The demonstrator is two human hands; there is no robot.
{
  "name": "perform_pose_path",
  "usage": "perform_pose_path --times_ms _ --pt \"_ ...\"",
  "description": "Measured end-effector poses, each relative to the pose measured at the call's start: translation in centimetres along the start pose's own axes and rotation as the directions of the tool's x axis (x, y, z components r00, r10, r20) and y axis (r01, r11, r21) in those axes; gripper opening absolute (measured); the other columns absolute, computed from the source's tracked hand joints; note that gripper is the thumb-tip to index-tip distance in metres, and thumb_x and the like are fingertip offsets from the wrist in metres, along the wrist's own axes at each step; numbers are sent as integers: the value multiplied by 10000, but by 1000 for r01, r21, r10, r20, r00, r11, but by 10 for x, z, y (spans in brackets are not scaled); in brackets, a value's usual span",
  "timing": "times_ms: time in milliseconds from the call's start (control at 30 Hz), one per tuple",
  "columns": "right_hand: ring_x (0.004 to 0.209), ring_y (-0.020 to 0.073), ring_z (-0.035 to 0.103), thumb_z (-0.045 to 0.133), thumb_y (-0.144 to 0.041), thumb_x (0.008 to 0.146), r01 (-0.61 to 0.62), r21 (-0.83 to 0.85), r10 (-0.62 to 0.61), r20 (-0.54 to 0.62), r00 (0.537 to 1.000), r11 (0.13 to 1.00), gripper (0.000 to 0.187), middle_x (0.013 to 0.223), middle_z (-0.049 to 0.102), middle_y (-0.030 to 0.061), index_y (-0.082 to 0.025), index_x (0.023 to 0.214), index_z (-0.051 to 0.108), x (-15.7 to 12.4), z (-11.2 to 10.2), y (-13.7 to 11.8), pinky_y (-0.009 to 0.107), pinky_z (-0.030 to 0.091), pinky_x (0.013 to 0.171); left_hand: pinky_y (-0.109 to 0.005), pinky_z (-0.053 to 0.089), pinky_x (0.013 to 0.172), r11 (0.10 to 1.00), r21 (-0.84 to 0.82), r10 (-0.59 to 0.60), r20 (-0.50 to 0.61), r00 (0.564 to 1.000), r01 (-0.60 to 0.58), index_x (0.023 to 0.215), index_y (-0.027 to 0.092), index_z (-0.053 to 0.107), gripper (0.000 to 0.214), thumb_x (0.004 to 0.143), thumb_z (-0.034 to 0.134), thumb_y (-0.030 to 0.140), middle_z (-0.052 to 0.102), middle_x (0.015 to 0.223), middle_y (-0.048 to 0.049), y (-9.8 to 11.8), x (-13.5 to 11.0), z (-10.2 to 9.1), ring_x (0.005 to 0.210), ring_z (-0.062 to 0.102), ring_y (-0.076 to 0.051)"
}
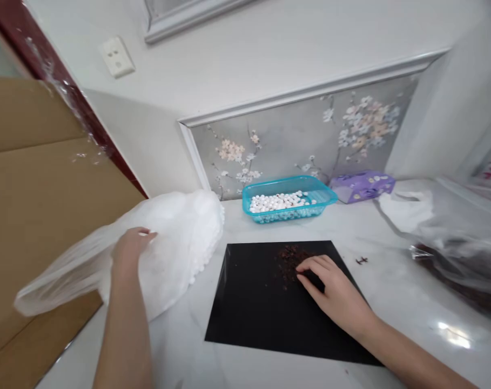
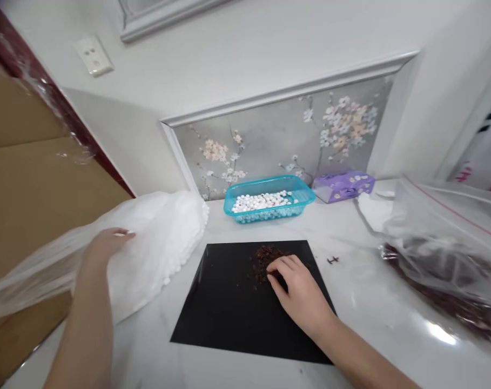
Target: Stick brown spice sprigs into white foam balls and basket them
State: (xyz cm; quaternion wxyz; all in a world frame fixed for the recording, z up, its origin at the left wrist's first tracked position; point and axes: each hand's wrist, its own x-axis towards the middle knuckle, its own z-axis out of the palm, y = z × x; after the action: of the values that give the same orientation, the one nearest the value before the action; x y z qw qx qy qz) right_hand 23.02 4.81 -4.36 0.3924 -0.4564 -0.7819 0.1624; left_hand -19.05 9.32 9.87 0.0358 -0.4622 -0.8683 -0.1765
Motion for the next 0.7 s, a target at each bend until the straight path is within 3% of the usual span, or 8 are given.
perform_pose_path --times_ms 133,267,333,400,467,533,600,700 --pt "785 175 564 496 -204 808 -131 113 138 -58 989 985 82 802 598 33 -216 809 577 2 -2 1 326 486 733 -342 443 614 996 -22 -90 -26 996 89 871 134 607 261 699 604 331 574 528 -9 28 -16 -36 639 579 -232" --pt "731 166 563 499 -221 791 -185 196 197 -44 979 963 83 782 605 30 -205 804 579 3 -3 3 319 478 702 -284 455 651 980 -173 77 -151 986 -103 980 173 598 377 716 588 442 631 781 -6 76 -49 -48 746 604 -193" --pt "715 161 561 493 -219 785 -202 227 213 -23 977 953 90 782 611 30 -198 802 580 4 -4 3 314 474 693 -289 468 614 837 -407 339 -137 931 -365 959 146 605 385 702 612 432 644 831 -55 105 -66 -30 720 613 -208" --pt "702 159 559 493 -216 777 -210 238 220 -16 975 948 92 771 612 28 -195 792 581 5 -5 3 312 469 685 -263 480 654 746 -460 501 -89 861 -481 905 183 617 305 736 581 434 656 859 -33 133 -84 5 749 611 -174" --pt "697 157 559 497 -210 769 -207 236 218 -18 976 949 91 759 611 26 -193 785 584 5 -6 3 313 466 688 -265 475 702 494 -531 828 45 559 -689 992 208 610 287 825 480 402 655 957 -39 154 -103 49 812 604 -166" --pt "697 156 562 501 -204 765 -201 239 213 -25 977 950 92 758 615 27 -189 781 591 6 -7 4 312 464 692 -257 470 706 407 -568 902 126 413 -715 934 234 645 232 804 529 389 669 876 -6 166 -121 89 751 607 -151" --pt "683 154 564 515 -210 762 -206 259 225 -43 974 944 100 755 626 28 -187 783 610 6 -6 4 307 464 678 -267 459 758 371 -591 920 129 369 -717 928 238 655 207 803 546 362 666 884 -8 170 -134 116 802 605 -161" --pt "653 155 572 547 -268 764 -265 336 295 -39 955 904 146 747 655 35 -185 806 660 7 -6 4 303 471 651 -297 435 821 382 -618 902 85 424 -687 974 243 650 229 824 523 361 646 950 -24 167 -141 133 896 589 -182"
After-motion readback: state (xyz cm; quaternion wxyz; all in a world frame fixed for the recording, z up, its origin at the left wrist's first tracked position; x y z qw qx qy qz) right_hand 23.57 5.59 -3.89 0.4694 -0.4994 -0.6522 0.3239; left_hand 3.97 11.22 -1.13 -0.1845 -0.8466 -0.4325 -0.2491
